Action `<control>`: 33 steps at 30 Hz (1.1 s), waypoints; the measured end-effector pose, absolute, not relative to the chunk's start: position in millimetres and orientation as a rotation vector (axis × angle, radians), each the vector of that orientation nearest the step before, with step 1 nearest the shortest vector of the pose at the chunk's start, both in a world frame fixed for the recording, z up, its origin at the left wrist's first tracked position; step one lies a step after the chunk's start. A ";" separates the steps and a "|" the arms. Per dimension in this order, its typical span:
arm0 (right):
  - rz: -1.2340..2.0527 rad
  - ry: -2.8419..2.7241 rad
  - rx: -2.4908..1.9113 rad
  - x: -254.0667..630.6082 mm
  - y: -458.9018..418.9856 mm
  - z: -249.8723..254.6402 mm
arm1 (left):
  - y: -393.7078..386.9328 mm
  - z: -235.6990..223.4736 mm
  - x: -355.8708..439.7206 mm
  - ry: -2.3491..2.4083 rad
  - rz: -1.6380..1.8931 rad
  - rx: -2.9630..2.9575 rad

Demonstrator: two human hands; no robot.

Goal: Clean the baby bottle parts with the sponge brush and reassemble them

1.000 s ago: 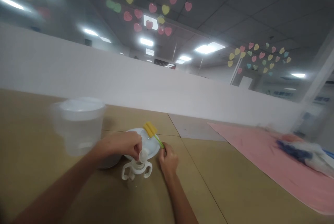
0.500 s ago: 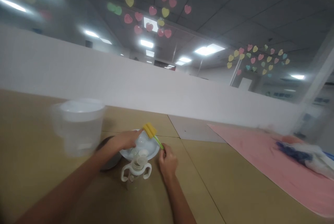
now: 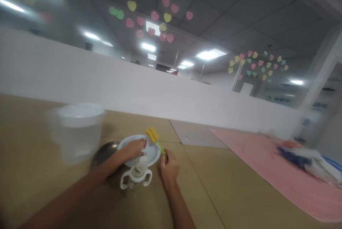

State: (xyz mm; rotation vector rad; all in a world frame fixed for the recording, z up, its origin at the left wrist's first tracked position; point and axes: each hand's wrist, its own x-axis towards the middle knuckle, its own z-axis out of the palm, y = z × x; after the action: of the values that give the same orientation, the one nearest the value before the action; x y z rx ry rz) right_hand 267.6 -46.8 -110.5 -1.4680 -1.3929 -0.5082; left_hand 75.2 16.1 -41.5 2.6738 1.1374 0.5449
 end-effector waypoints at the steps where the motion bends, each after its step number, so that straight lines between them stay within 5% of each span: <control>1: -0.503 -1.384 -1.480 268.1 -46.8 -110.4 | 15.8 -40.3 75.3 1.122 0.569 2.664; 20: -0.725 -1.490 -1.182 263.9 -54.1 -105.9 | -6.0 33.3 50.2 0.745 1.198 2.300; 33: -0.899 -1.667 -1.104 258.2 -56.9 -105.4 | -29.9 40.5 50.8 0.813 0.826 2.464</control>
State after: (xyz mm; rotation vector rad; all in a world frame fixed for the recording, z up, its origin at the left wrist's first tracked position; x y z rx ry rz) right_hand 258.2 -56.9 -105.4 -1.1038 -1.6667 -0.8993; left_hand 50.8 -29.9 40.5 2.4637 0.8133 0.8263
